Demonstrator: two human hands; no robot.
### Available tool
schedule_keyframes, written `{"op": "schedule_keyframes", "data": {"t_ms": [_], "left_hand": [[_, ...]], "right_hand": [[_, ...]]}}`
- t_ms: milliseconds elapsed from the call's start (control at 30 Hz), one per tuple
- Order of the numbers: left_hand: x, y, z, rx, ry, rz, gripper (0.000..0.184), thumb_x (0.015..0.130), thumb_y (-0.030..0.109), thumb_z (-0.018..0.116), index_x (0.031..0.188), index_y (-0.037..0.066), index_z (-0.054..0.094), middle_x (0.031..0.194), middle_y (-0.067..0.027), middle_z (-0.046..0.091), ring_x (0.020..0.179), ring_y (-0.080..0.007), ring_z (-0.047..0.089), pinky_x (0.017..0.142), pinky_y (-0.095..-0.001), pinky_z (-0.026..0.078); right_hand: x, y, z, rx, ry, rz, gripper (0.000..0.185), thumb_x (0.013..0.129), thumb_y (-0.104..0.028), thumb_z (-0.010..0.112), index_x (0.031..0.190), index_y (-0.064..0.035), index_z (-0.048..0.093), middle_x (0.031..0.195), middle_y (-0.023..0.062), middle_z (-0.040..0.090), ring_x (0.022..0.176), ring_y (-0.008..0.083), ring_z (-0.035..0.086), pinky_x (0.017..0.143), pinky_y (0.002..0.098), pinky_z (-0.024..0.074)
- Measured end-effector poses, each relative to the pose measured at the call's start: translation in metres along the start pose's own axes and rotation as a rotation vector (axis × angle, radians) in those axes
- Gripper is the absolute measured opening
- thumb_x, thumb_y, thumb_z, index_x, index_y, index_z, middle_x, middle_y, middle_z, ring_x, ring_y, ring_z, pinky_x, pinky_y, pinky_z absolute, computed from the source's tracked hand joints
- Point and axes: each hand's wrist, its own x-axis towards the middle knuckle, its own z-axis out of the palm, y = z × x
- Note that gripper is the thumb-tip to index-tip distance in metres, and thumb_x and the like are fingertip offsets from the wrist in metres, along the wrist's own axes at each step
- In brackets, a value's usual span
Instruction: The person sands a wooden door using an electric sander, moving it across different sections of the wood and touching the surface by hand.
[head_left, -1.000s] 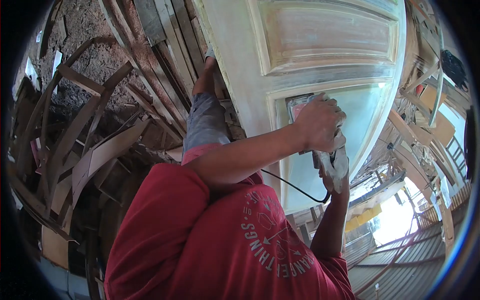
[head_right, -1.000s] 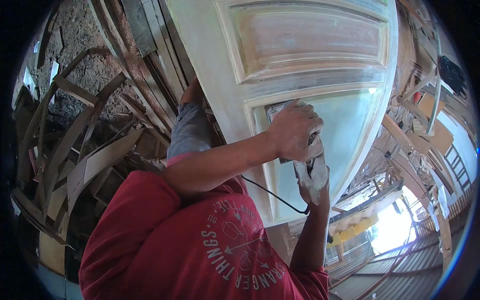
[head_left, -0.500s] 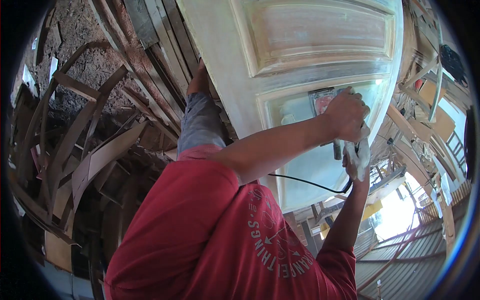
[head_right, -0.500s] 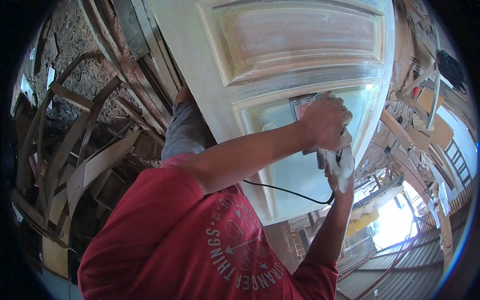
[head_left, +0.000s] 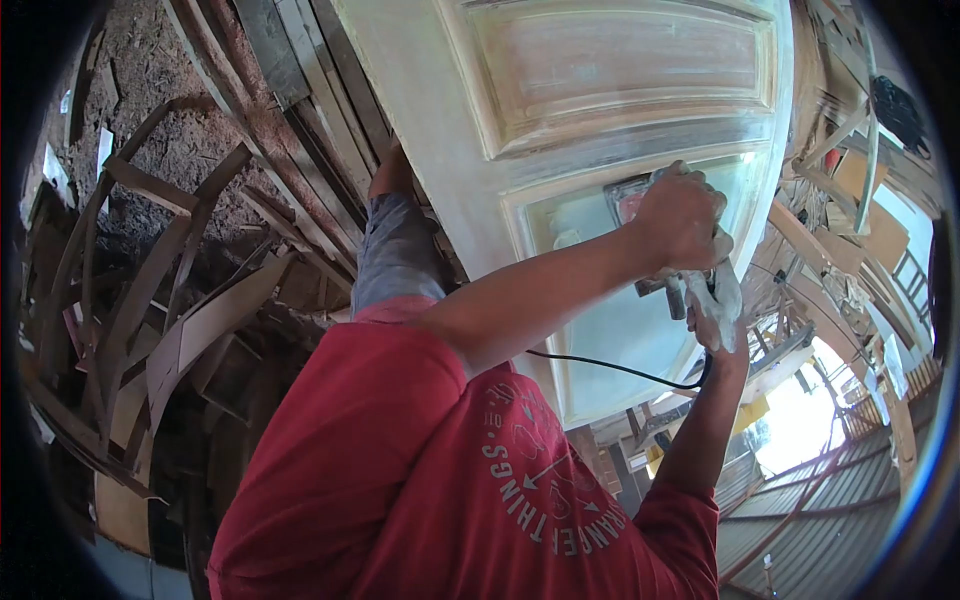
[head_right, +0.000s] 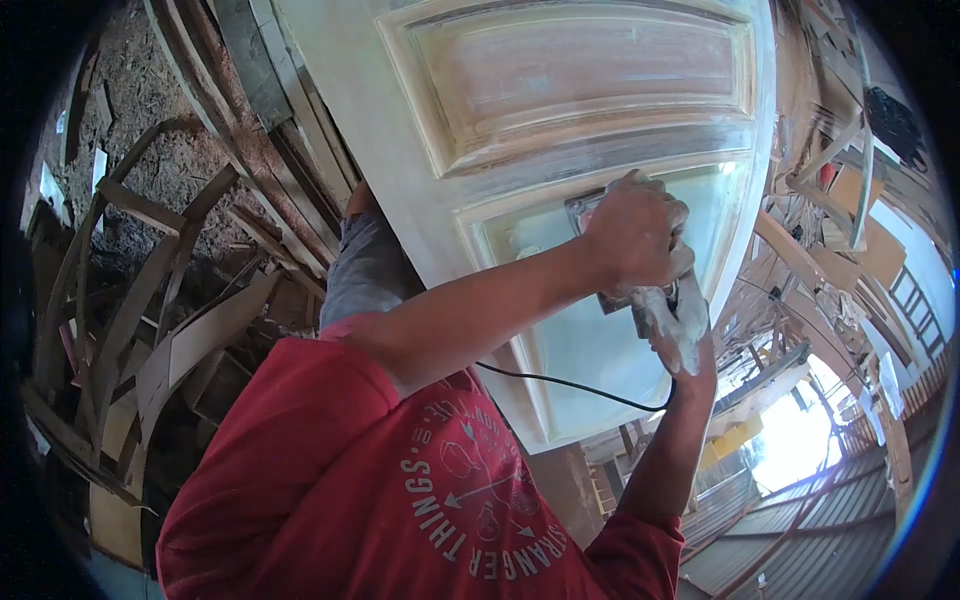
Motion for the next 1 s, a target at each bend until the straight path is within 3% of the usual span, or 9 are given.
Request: {"op": "schedule_keyframes", "data": {"t_ms": [133, 300, 600, 800, 1000], "left_hand": [[-0.020, -0.004, -0.022, -0.040, 0.023, -0.006, 0.032, 0.073, 0.036, 0.073, 0.081, 0.005, 0.073, 0.087, -0.0184, 0.074, 0.096, -0.0381, 0.069, 0.101, -0.0514, 0.050], [-0.042, -0.012, -0.038, -0.068, 0.063, 0.006, 0.029, 0.072, 0.034, 0.073, 0.080, 0.006, 0.073, 0.085, -0.0184, 0.073, 0.094, -0.0390, 0.068, 0.098, -0.0513, 0.050], [-0.074, -0.025, -0.056, -0.053, 0.169, 0.037, 0.027, 0.070, 0.032, 0.073, 0.078, 0.007, 0.071, 0.082, -0.0175, 0.072, 0.088, -0.0393, 0.067, 0.095, -0.0514, 0.049], [-0.077, -0.023, -0.066, -0.061, 0.102, 0.028, 0.028, 0.072, 0.034, 0.073, 0.081, 0.007, 0.073, 0.085, -0.0174, 0.073, 0.092, -0.0384, 0.067, 0.098, -0.0517, 0.049], [-0.063, -0.019, -0.055, -0.054, 0.060, 0.016, 0.030, 0.073, 0.036, 0.073, 0.083, 0.007, 0.074, 0.088, -0.0167, 0.074, 0.096, -0.0371, 0.068, 0.100, -0.0516, 0.049]], "right_hand": [[-0.008, -0.022, 0.019, -0.037, -0.022, 0.016, 0.054, 0.106, -0.033, 0.067, 0.147, -0.0035, 0.051, 0.081, 0.0110, 0.069, 0.064, 0.0196, 0.060, 0.060, 0.0386, 0.0511], [-0.022, -0.038, 0.034, -0.010, -0.071, 0.004, 0.059, 0.105, -0.033, 0.069, 0.152, -0.0035, 0.048, 0.080, 0.0091, 0.068, 0.066, 0.0167, 0.057, 0.062, 0.0366, 0.0495], [-0.036, -0.051, 0.062, -0.026, -0.085, -0.080, 0.055, 0.105, -0.025, 0.070, 0.150, -0.0009, 0.049, 0.095, 0.0215, 0.076, 0.075, 0.0240, 0.065, 0.077, 0.0412, 0.0560], [-0.043, -0.052, 0.069, -0.003, -0.051, -0.191, 0.050, 0.106, -0.024, 0.067, 0.148, -0.0001, 0.052, 0.100, 0.0211, 0.077, 0.079, 0.0279, 0.069, 0.078, 0.0403, 0.0564], [-0.030, -0.033, 0.062, -0.040, -0.008, 0.009, 0.050, 0.106, -0.027, 0.065, 0.148, -0.0025, 0.052, 0.104, 0.0208, 0.078, 0.080, 0.0303, 0.071, 0.078, 0.0419, 0.0575]]}}
